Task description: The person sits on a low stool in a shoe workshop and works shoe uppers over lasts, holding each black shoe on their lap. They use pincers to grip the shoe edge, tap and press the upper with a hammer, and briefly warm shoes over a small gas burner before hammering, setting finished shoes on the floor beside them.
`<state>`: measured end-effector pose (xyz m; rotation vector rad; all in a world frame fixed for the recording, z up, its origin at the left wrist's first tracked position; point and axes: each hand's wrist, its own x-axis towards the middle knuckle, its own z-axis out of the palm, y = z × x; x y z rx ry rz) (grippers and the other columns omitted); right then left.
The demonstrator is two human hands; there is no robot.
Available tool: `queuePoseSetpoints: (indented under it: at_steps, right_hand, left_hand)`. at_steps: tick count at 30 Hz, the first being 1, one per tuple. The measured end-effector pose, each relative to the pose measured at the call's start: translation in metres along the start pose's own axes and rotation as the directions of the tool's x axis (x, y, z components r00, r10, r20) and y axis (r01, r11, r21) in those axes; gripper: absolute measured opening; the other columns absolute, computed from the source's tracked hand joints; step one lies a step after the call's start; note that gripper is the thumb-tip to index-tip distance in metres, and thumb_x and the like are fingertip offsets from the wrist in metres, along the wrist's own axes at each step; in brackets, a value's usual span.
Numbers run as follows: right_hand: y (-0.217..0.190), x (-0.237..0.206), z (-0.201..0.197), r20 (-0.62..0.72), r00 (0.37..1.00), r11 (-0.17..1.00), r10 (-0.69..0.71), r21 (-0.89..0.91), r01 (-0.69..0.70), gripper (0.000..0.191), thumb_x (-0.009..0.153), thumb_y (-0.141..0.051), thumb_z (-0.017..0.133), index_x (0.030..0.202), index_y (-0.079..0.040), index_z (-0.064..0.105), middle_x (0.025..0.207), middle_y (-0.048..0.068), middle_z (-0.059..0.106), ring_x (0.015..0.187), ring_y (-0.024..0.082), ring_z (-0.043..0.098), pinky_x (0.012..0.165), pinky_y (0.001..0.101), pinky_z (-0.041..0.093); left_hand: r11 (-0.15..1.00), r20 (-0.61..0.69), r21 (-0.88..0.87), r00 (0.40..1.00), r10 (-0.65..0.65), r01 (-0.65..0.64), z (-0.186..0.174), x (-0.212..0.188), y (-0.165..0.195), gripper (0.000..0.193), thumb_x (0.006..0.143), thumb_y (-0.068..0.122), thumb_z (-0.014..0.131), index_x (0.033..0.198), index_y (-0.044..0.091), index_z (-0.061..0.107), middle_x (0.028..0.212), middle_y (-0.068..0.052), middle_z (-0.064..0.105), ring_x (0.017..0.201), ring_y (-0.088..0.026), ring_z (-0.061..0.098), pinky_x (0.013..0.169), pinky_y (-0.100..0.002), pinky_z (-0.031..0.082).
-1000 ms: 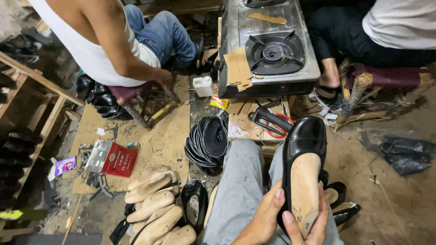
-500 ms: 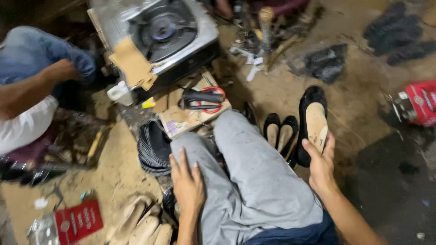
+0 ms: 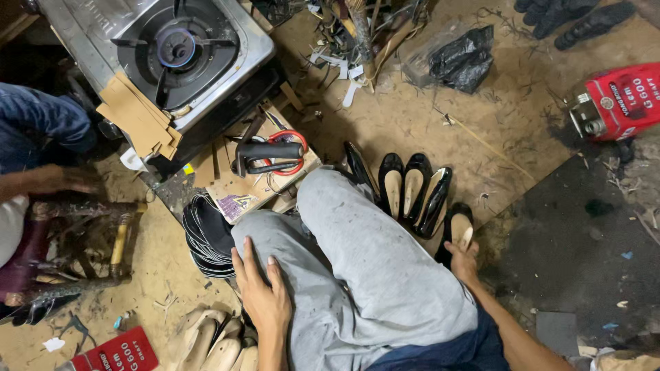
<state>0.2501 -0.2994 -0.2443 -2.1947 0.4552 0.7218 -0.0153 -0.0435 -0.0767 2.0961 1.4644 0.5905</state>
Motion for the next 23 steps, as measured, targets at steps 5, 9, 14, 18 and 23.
queuePoseSetpoints:
  at_steps: [5, 9, 14, 18, 23]
  right_hand:
    - [-0.038, 0.007, 0.023, -0.067, 0.916, 0.897, -0.395, 0.19, 0.4, 0.083, 0.085, -0.028, 0.074, 0.154, -0.005, 0.034, 0.144, 0.024, 0.052, 0.129, 0.036, 0.053, 0.108, 0.0422, 0.041]
    - [-0.063, 0.016, 0.046, -0.09, 0.916, 0.88, -0.39, 0.255, 0.4, 0.083, 0.084, -0.028, 0.073, 0.155, -0.008, 0.034, 0.145, 0.022, 0.054, 0.13, 0.034, 0.054, 0.109, 0.0394, 0.041]
    - [-0.057, 0.016, 0.06, 0.13, 0.922, 0.931, -0.365, 0.035, 0.363, 0.075, 0.085, -0.023, 0.068, 0.155, -0.009, 0.043, 0.14, 0.023, 0.06, 0.126, 0.035, 0.058, 0.105, 0.0398, 0.044]
    - [-0.033, 0.019, 0.062, 0.271, 0.899, 0.93, -0.343, -0.038, 0.366, 0.071, 0.082, -0.02, 0.072, 0.146, -0.001, 0.048, 0.12, 0.021, 0.072, 0.111, 0.03, 0.067, 0.096, 0.0376, 0.05]
    - [-0.02, 0.015, 0.052, 0.488, 0.795, 0.926, -0.36, 0.083, 0.368, 0.047, 0.089, -0.019, 0.075, 0.128, 0.004, 0.067, 0.11, 0.02, 0.075, 0.097, 0.024, 0.069, 0.083, 0.0345, 0.054]
  left_hand:
    - [1.0, -0.011, 0.009, 1.0, -0.007, 0.007, 0.003, 0.002, 0.007, 0.057, 0.1, 0.027, 0.054, 0.155, 0.015, 0.043, 0.161, -0.03, 0.033, 0.14, -0.049, 0.042, 0.111, -0.049, 0.038]
    - [1.0, 0.003, 0.009, 1.0, -0.015, 0.015, 0.001, 0.001, 0.005, 0.058, 0.099, 0.027, 0.054, 0.154, 0.014, 0.042, 0.16, -0.03, 0.034, 0.139, -0.049, 0.042, 0.109, -0.049, 0.039]
    - [1.0, -0.024, 0.013, 1.0, 0.013, -0.012, 0.002, 0.002, 0.004, 0.057, 0.1, 0.025, 0.054, 0.154, 0.012, 0.043, 0.159, -0.031, 0.035, 0.141, -0.049, 0.041, 0.112, -0.05, 0.037]
    - [1.0, -0.03, 0.009, 0.999, 0.017, -0.016, 0.001, 0.001, 0.003, 0.057, 0.099, 0.024, 0.054, 0.154, 0.012, 0.043, 0.159, -0.031, 0.036, 0.141, -0.049, 0.042, 0.112, -0.049, 0.037]
    - [1.0, -0.029, -0.009, 1.0, 0.003, -0.003, 0.003, 0.001, 0.007, 0.056, 0.099, 0.025, 0.055, 0.153, 0.013, 0.044, 0.159, -0.03, 0.035, 0.14, -0.048, 0.043, 0.111, -0.049, 0.038]
